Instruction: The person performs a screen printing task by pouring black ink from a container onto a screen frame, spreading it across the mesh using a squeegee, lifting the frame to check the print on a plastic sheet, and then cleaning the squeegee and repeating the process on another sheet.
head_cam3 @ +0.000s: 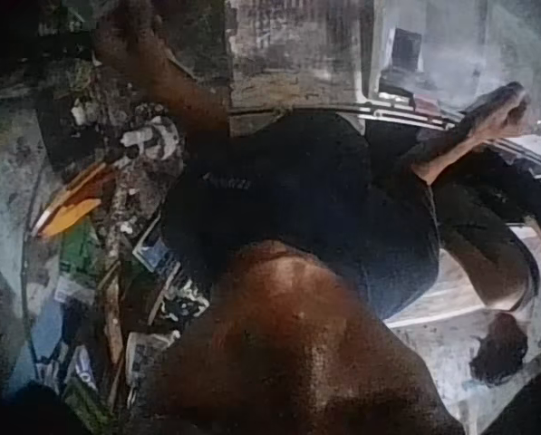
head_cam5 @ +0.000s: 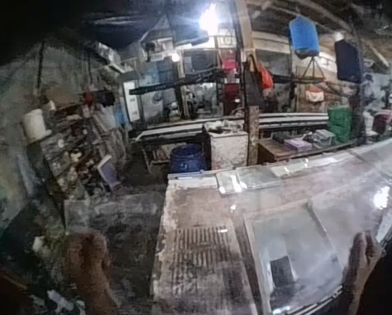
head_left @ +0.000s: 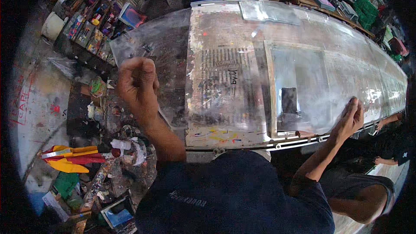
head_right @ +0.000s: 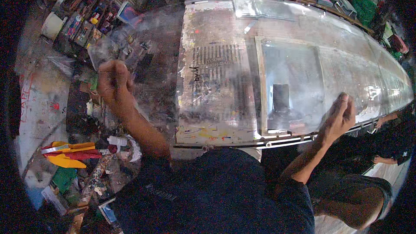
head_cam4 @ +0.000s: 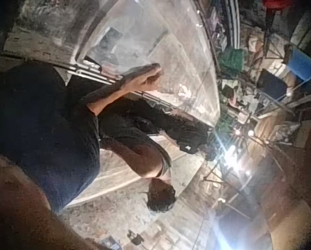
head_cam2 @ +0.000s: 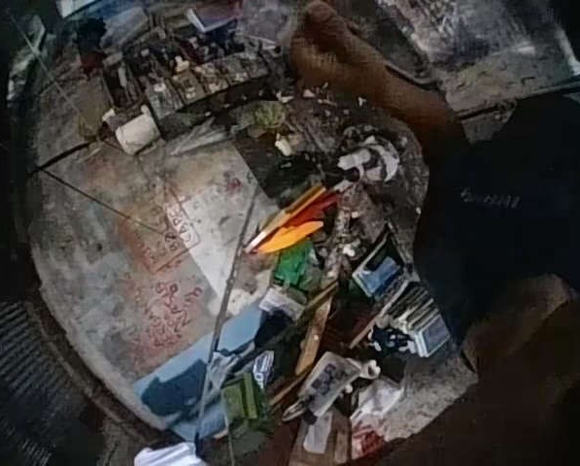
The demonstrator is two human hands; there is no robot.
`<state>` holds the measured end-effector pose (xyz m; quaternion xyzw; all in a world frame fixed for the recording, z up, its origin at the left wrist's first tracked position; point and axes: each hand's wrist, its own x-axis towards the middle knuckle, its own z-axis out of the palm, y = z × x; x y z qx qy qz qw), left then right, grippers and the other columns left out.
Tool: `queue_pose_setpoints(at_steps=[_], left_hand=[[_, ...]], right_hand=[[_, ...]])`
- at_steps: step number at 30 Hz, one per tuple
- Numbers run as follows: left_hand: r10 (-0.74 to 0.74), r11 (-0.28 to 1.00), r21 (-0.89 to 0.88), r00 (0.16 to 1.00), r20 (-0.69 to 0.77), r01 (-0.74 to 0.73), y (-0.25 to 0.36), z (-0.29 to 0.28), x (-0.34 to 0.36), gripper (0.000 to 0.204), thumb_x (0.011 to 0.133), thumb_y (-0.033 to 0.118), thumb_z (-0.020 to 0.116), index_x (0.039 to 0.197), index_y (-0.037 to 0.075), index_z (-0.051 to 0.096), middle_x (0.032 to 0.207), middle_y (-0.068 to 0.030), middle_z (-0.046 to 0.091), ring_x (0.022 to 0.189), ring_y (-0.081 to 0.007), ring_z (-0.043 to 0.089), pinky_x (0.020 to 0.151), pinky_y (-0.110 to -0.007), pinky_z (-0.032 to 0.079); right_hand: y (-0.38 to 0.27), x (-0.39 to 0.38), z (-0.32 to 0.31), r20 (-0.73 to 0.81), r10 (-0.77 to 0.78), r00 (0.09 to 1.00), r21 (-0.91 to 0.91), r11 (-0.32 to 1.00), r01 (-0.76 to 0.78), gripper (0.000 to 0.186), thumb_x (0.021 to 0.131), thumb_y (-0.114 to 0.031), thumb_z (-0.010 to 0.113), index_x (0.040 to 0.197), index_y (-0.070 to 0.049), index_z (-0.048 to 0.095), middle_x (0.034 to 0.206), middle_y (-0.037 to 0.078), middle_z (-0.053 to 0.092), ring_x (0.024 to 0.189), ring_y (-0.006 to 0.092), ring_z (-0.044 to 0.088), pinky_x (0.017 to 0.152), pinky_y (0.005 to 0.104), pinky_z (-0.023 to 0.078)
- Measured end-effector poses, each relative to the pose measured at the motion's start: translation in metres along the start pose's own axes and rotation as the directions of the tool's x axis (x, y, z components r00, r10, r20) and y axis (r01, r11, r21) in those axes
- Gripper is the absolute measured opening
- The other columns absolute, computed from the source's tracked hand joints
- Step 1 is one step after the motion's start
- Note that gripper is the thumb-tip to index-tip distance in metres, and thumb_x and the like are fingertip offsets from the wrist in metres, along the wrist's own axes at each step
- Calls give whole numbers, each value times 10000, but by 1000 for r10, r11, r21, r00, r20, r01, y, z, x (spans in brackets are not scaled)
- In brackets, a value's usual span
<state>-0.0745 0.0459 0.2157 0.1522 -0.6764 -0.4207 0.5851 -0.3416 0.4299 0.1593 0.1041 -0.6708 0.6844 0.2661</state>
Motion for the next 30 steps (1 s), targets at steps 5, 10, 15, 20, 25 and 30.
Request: queue_pose_setpoints(at_steps=[5,10,15,20,25,30], left_hand=[[39,999,-27,999,7,-38,22,-3,6,193,959,234,731,962,71,627,714,10,591,490,-27,420,412,-206,259],[154,987,-43,988,6,-154,32,-4,11,186,965,215,716,977,59,616,701,2,578,469,-34,405,391,-208,243],[201,979,-31,979,9,-201,36,-5,13,230,969,236,713,976,33,606,679,-10,554,437,-36,382,380,-204,231],[173,983,-57,985,-3,-173,36,-6,10,210,968,234,713,970,58,599,782,-13,553,456,-42,384,386,-214,237],[203,972,-116,979,-14,-203,27,-6,10,268,959,265,729,965,30,601,717,-22,567,427,-35,384,364,-209,217],[196,973,-131,980,17,-192,21,-8,12,306,952,297,736,956,25,596,725,-29,567,434,-39,397,364,-206,232]], right_hand=[[-4,0,-5,23,-32,999,13,999,31,279,1041,-185,599,812,-29,568,726,-68,443,649,27,349,559,215,238],[1,3,-11,-59,-52,997,37,998,54,253,1031,-189,620,854,-8,615,755,-48,502,684,36,409,590,202,317],[5,7,-22,-55,-77,996,3,997,77,245,1030,-167,623,882,29,626,788,-33,540,720,46,456,623,209,368],[5,10,-27,-54,-104,993,85,991,108,232,1029,-134,617,935,76,642,841,2,594,768,67,514,692,221,448],[5,11,-28,-147,-106,983,111,986,123,244,1026,-131,620,970,105,648,881,47,626,818,91,552,765,228,487],[5,12,-33,-138,-119,983,57,990,128,261,1019,-150,635,975,107,655,873,37,621,796,92,535,725,224,463]])
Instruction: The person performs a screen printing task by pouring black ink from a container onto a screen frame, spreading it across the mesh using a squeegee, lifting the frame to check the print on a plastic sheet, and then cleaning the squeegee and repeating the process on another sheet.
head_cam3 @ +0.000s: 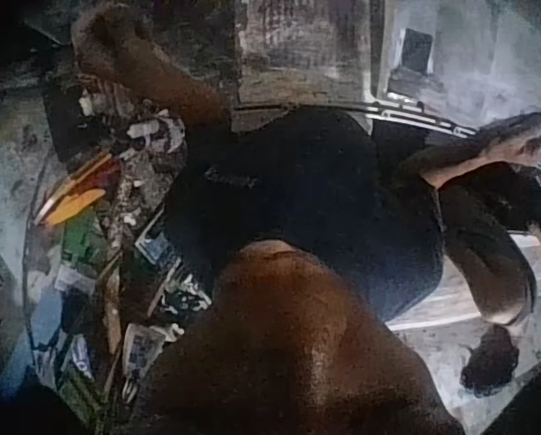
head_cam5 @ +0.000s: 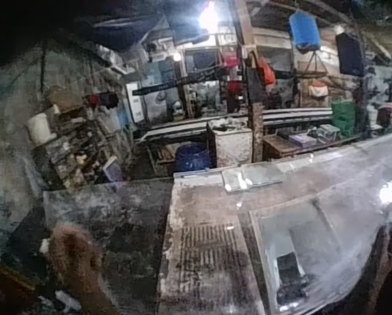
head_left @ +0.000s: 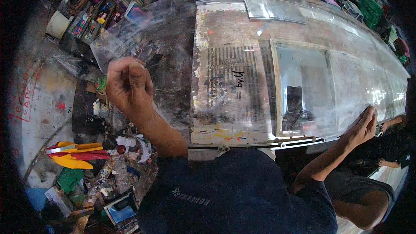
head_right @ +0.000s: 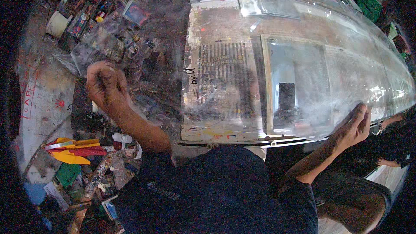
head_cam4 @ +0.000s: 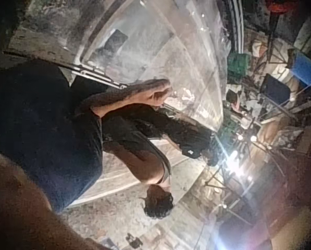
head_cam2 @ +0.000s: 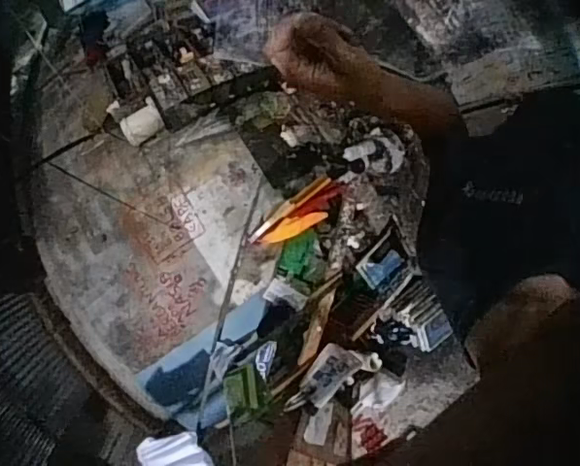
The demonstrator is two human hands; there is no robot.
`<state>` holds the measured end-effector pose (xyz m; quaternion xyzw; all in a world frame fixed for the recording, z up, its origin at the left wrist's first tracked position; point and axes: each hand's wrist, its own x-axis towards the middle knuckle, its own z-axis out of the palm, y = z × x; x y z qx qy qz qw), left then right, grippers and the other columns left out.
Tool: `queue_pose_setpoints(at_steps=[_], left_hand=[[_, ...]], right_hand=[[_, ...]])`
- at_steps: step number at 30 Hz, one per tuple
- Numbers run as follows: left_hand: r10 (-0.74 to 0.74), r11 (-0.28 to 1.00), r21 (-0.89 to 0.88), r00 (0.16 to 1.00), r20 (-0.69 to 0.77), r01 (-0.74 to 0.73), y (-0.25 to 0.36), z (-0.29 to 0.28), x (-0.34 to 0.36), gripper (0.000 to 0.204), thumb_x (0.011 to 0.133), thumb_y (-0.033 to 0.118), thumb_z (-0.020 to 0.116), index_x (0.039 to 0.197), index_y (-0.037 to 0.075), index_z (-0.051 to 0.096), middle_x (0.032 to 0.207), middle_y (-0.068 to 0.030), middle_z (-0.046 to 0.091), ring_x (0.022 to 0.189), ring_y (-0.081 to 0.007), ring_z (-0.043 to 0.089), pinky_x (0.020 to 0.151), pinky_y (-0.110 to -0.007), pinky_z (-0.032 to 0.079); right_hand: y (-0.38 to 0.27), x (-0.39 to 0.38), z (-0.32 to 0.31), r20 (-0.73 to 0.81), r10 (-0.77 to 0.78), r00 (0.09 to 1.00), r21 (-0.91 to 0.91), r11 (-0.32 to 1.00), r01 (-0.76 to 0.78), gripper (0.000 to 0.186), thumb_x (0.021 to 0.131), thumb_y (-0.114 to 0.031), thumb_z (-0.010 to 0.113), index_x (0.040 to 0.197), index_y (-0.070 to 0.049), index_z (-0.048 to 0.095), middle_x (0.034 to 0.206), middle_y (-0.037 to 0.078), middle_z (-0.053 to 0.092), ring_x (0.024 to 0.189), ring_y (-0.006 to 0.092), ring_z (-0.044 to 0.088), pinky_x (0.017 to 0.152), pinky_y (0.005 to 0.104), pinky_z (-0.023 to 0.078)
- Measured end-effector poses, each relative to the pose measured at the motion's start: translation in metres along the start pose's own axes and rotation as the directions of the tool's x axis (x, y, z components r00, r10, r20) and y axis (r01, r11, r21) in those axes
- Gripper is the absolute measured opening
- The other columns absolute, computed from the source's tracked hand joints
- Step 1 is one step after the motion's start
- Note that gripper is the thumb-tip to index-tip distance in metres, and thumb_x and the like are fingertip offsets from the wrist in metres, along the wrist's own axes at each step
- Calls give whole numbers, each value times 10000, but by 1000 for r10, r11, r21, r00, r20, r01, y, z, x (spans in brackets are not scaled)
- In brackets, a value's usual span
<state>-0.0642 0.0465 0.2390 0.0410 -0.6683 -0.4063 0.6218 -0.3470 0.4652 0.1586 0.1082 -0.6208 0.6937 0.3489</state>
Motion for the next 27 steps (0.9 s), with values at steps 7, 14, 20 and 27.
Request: queue_pose_setpoints(at_steps=[7,14,20,27], left_hand=[[-5,1000,-11,999,35,6,-3,-2,-2,297,952,306,737,949,41,603,700,-16,550,448,-40,416,367,-209,250],[-33,999,25,999,-8,33,-7,-3,-5,276,953,296,738,953,54,604,684,0,541,454,-40,417,366,-205,247],[-53,999,3,999,2,53,-5,-3,-7,250,956,272,733,953,57,605,685,4,541,459,-34,406,368,-204,241],[-155,985,70,985,-83,160,-1,1,-8,194,960,221,724,916,63,621,690,16,551,468,-26,386,387,-202,234]], right_hand=[[3,2,-3,-22,4,1000,-20,1000,-5,271,1016,-156,641,965,110,656,858,30,615,775,87,520,697,220,444],[3,1,-3,36,0,999,-24,1000,1,259,1014,-144,641,929,101,647,855,30,615,779,85,525,706,226,464],[-7,-4,5,76,-25,997,-107,994,33,257,1024,-155,624,881,58,624,798,-15,546,738,64,463,636,211,376],[-14,-10,20,42,-13,999,-69,997,16,277,1029,-155,609,801,-3,574,730,-58,474,670,44,397,577,213,284]])
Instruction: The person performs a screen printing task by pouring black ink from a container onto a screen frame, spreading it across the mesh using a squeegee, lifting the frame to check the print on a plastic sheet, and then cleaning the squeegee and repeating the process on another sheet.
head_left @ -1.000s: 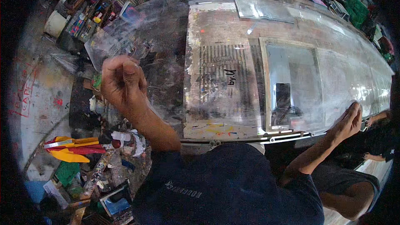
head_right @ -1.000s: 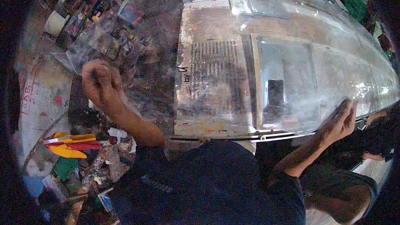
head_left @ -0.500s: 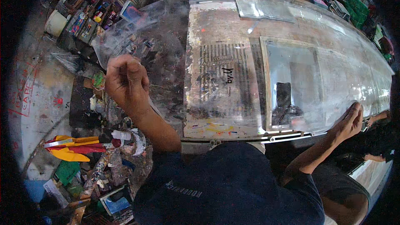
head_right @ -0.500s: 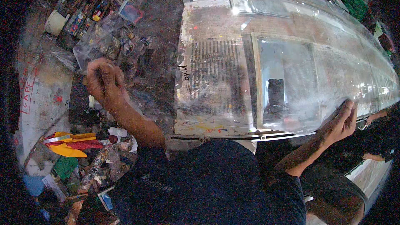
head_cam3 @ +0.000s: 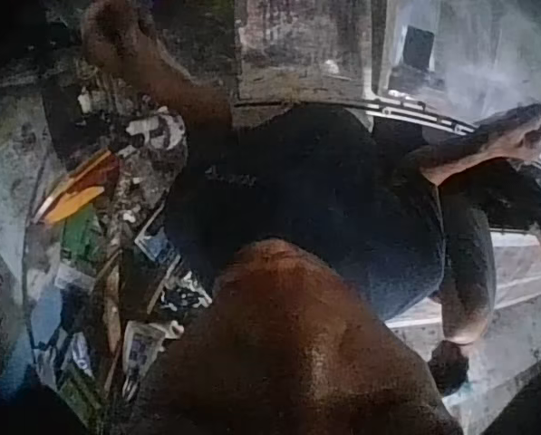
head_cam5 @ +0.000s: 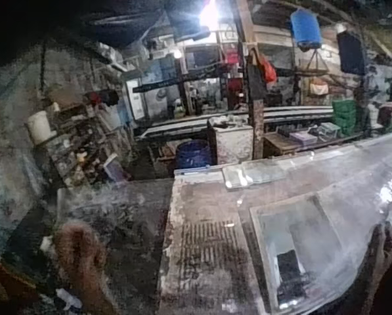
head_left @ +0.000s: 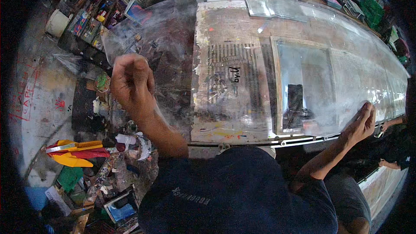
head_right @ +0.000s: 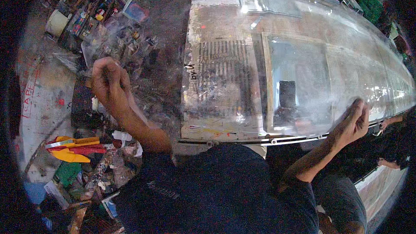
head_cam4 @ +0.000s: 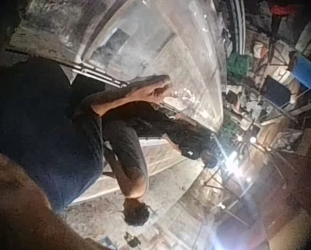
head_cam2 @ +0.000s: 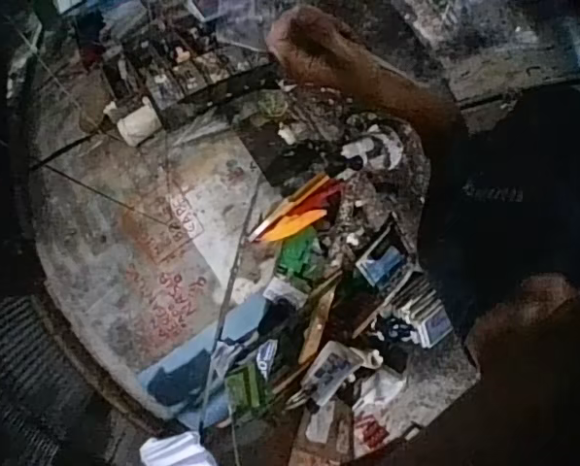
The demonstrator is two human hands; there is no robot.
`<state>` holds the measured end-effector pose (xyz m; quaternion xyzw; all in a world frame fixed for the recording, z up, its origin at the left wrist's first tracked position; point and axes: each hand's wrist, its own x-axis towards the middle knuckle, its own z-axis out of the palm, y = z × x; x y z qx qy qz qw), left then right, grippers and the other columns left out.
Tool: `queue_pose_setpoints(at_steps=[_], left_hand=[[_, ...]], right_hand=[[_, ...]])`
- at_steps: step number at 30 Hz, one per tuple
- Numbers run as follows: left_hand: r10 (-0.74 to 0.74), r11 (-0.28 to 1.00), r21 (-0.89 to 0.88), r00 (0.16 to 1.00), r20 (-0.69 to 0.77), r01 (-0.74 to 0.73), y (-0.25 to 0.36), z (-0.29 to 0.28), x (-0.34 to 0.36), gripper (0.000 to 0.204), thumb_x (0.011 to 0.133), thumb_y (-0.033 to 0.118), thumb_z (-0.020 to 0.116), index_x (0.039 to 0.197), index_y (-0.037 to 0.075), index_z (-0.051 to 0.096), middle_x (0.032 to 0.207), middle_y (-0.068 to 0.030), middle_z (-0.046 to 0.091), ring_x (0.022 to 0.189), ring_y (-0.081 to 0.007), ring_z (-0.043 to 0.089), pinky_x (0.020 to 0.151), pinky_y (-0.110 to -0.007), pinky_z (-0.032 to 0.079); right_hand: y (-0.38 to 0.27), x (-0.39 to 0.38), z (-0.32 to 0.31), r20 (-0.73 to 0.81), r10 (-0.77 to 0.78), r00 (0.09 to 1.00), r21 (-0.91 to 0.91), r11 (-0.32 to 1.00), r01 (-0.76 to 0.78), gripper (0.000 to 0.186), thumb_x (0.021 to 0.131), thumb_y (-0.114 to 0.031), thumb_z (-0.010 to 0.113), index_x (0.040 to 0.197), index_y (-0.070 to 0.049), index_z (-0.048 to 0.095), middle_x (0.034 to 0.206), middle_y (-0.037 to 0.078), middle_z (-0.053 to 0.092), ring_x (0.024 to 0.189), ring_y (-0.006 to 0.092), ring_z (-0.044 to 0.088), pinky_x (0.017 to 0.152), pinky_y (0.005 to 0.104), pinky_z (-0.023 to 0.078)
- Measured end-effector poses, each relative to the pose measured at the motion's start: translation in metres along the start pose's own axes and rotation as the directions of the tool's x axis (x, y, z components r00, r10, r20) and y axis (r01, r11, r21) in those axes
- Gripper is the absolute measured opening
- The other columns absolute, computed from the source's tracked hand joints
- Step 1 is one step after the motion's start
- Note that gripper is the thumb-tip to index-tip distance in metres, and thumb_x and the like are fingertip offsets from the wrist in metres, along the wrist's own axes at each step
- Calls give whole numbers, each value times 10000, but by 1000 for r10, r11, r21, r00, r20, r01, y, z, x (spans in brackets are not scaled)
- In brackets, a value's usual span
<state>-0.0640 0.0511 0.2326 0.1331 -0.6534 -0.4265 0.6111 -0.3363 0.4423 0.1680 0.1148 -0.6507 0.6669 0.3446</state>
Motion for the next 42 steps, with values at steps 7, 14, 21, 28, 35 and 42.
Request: queue_pose_setpoints(at_steps=[7,14,21,28,35,42], left_hand=[[-186,982,44,981,53,183,8,1,1,167,958,214,725,895,88,635,684,44,540,484,-16,381,407,-197,215],[-222,974,49,974,47,220,9,3,0,144,956,206,724,894,105,643,689,67,544,506,-4,382,416,-189,214],[-274,958,85,962,12,272,6,1,-2,111,960,181,713,901,111,651,695,70,554,522,5,392,427,-173,221],[-270,956,125,963,17,265,6,5,-3,106,974,198,703,924,112,666,676,73,550,515,4,395,432,-175,239],[-368,927,126,922,119,353,-59,-15,-18,174,983,243,698,922,86,654,655,59,540,520,-16,416,448,-205,291],[-734,661,190,678,-36,726,-235,-57,-151,283,996,324,674,910,56,639,713,-30,661,557,-92,582,490,-264,447]], right_hand=[[11,-3,1,108,1,994,-5,1000,0,256,1039,-163,592,826,-21,587,723,-65,469,643,21,362,557,209,243],[18,-4,0,131,71,989,16,997,-74,250,1042,-165,588,835,-24,581,730,-71,466,655,20,363,568,200,254],[15,-7,3,156,41,987,-34,999,-36,277,1044,-168,586,802,-39,553,726,-70,441,652,29,346,567,213,248],[17,-9,4,162,25,987,-62,998,-15,272,1045,-163,584,829,2,576,726,-50,472,666,45,378,584,223,277],[62,-14,18,320,268,909,-116,963,-243,213,1020,-187,633,995,8,716,807,-17,607,762,61,516,677,210,404],[129,-43,122,805,204,557,-369,907,202,340,997,-303,634,1066,22,711,917,207,735,831,306,719,773,383,529]])
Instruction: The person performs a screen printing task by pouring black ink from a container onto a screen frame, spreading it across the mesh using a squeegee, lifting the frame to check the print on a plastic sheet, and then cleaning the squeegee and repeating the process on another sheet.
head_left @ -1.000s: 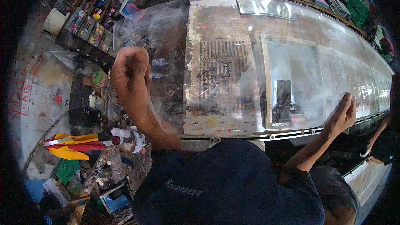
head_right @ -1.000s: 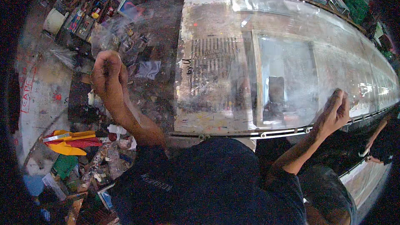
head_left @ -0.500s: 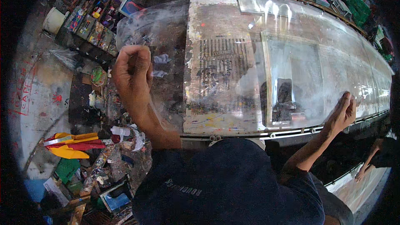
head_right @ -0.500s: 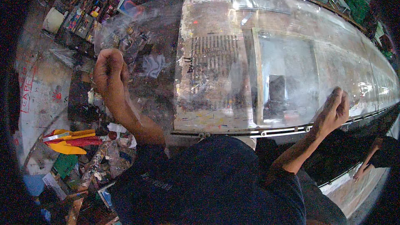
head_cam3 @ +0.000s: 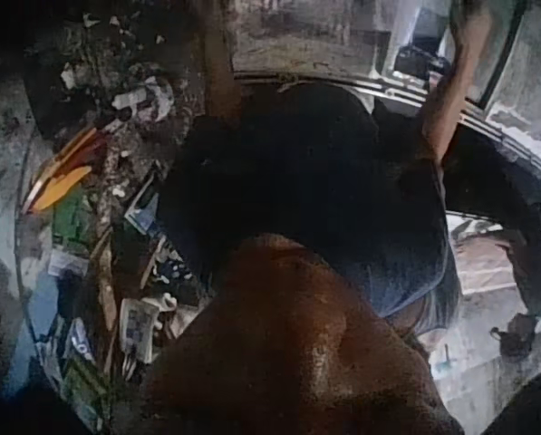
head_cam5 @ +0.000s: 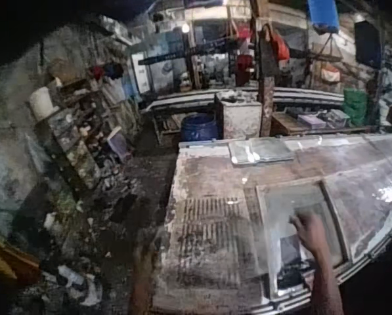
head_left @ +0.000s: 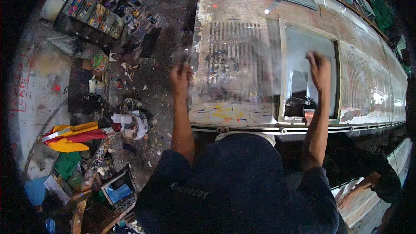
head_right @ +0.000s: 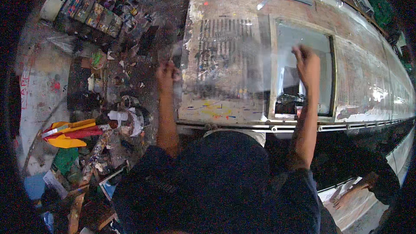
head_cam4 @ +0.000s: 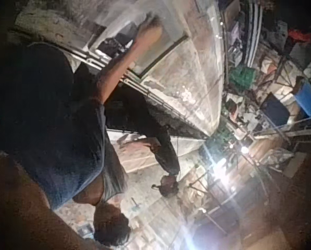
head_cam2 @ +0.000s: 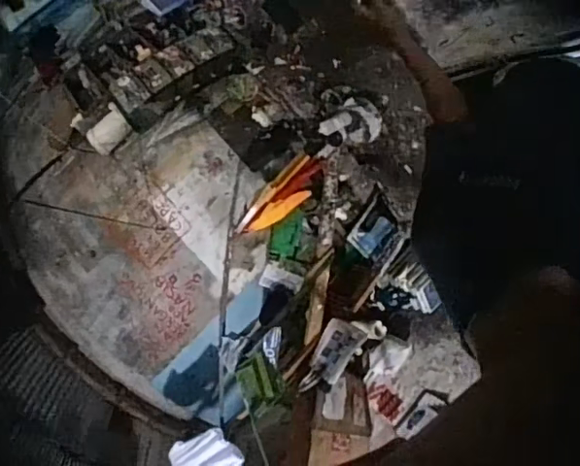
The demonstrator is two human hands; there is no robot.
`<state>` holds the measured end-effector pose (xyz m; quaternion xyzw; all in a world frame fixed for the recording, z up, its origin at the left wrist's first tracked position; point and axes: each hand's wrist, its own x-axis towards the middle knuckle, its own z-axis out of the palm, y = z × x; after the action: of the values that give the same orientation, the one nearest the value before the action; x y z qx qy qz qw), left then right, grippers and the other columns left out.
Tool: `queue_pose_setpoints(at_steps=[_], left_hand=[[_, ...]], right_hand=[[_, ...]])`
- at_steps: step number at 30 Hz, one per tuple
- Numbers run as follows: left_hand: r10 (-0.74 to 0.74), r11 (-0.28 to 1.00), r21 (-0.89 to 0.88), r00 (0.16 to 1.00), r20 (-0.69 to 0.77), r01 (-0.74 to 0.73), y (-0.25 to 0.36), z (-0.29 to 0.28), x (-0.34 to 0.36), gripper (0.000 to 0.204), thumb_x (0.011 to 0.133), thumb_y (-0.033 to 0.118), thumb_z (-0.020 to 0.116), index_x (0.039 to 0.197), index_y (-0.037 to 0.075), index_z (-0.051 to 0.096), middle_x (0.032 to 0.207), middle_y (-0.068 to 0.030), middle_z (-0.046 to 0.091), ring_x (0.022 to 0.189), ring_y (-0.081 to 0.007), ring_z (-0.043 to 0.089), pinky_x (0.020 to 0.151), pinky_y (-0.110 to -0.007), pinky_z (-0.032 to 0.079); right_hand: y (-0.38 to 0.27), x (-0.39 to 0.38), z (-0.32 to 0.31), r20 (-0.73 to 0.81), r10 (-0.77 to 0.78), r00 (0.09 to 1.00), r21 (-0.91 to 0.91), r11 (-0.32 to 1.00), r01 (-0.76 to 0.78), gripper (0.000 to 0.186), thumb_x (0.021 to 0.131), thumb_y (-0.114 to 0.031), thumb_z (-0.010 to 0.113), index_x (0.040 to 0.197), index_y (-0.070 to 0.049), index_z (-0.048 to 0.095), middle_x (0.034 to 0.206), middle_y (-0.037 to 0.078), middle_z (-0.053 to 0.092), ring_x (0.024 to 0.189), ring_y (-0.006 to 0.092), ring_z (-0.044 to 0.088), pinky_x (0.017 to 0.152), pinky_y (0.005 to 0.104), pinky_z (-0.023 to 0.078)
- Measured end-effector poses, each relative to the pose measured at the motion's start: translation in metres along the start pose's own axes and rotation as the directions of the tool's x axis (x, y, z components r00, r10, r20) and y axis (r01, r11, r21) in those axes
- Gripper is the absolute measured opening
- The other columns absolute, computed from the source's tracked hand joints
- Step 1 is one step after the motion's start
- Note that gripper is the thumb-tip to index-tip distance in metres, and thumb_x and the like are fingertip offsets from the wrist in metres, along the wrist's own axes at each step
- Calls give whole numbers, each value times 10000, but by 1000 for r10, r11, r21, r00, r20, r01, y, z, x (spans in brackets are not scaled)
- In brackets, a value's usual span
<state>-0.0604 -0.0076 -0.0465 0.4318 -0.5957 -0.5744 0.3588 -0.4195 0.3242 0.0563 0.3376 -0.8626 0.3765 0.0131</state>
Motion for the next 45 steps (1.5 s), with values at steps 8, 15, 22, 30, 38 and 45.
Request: queue_pose_setpoints(at_steps=[8,15,22,30,38,45], left_hand=[[-357,912,-356,821,-445,204,-138,48,-73,244,1048,229,550,1005,-9,581,765,-126,697,563,-213,646,458,-312,474],[-733,608,-756,537,-417,243,-182,57,-94,454,1056,273,537,1358,-53,442,986,-236,681,764,-280,715,711,-353,654],[-565,757,-77,592,-575,649,-171,28,-112,768,974,361,663,1476,-78,282,1231,-267,599,1043,-346,648,848,-443,566],[162,724,660,880,-446,201,-152,58,-79,581,916,163,670,1375,-13,361,1211,-233,568,994,-373,646,859,-476,535],[38,936,324,957,287,-135,-109,349,-103,709,931,255,724,1437,-25,313,1032,-165,667,889,-274,670,808,-412,539],[161,739,639,977,140,-213,-132,419,-128,785,881,295,742,1485,-29,361,1378,-315,517,1260,-490,505,1073,-517,410]], right_hand=[[-75,131,135,-195,-516,834,-191,854,484,284,952,-294,664,1110,-59,689,895,196,720,877,432,683,762,488,538],[-49,22,204,277,-184,943,131,980,153,305,967,-290,627,1046,-2,689,888,240,695,843,405,688,761,463,533],[64,-155,108,451,220,865,5,969,-248,209,917,-138,632,1035,23,694,906,231,716,871,420,701,771,460,538],[156,-209,-47,211,350,913,-302,911,-280,437,798,-75,756,1220,-99,647,1142,208,662,996,388,670,859,429,552],[221,-197,-47,625,61,778,-494,802,335,586,758,-64,678,1329,-140,571,1267,125,564,1217,316,529,1041,493,407],[268,-173,-56,263,37,964,-45,999,-26,273,803,5,590,1057,-49,676,1130,168,607,1029,388,614,932,428,484]])
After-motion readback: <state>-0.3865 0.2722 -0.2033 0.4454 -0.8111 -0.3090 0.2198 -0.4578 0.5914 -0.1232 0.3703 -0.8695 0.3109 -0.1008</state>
